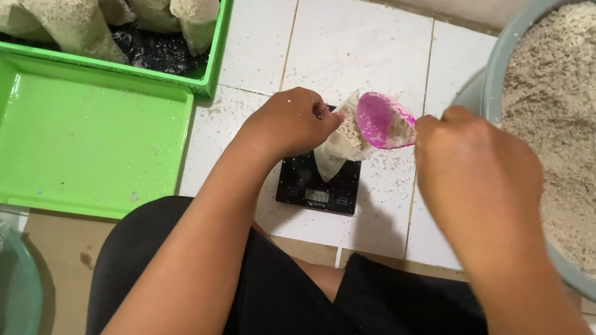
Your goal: Scooping granular material into small plastic bags and weighing them on a digital scale.
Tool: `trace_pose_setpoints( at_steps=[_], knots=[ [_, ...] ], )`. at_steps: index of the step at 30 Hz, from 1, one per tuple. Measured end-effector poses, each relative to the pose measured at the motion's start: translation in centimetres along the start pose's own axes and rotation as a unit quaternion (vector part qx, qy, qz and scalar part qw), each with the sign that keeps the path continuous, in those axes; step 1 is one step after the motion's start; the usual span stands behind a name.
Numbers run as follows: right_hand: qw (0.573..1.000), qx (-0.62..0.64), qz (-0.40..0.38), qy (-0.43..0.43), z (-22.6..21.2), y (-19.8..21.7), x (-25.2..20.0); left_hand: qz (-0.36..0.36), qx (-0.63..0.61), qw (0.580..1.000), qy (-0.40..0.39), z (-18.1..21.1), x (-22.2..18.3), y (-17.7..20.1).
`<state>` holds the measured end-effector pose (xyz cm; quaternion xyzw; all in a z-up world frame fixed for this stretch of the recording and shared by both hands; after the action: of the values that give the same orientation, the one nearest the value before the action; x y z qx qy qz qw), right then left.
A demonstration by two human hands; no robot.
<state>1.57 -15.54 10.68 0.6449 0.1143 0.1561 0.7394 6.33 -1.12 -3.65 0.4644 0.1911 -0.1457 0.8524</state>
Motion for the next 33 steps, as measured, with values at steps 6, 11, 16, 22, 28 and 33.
trace_pose_setpoints(
  at_steps=[6, 11, 16, 22, 28, 33],
  knots=[
    [0.999, 0.041, -0.019, 0.005, -1.9, -3.2, 2.0, 0.008, -0.041, 0.998, -0.045, 0.1, 0.0, -0.1],
    [0.992, 0.09, -0.088, -0.014, -0.9, -3.7, 2.5, 0.007, -0.037, 0.998, -0.045, 0.1, -0.3, 0.2],
    [0.977, 0.155, -0.135, -0.051, -0.2, -2.9, 2.2, 0.005, -0.032, 0.998, -0.046, 0.4, -0.4, 0.4],
    [0.952, 0.257, -0.14, -0.086, 0.4, -3.7, 2.1, 0.005, -0.035, 0.998, -0.046, 0.1, -0.3, 0.4],
    [0.956, 0.242, -0.11, -0.124, 1.7, -2.3, 0.3, 0.003, -0.039, 0.999, -0.038, 0.0, -0.3, 0.4],
    [0.964, 0.228, -0.06, -0.119, 2.7, -1.8, -1.4, 0.007, -0.048, 0.998, -0.03, 0.3, -1.2, 1.6]
  ],
)
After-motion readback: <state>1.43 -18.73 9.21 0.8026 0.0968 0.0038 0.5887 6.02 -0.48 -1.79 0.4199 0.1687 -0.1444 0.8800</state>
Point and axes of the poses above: each hand's wrist, its own x-axis towards the middle knuckle, its own y-axis out of the back of the hand, z = x × y, the point moved 7 cm from there along x, towards the middle knuckle, and after that the axes turned 12 degrees about x, right-handed, at the moved point
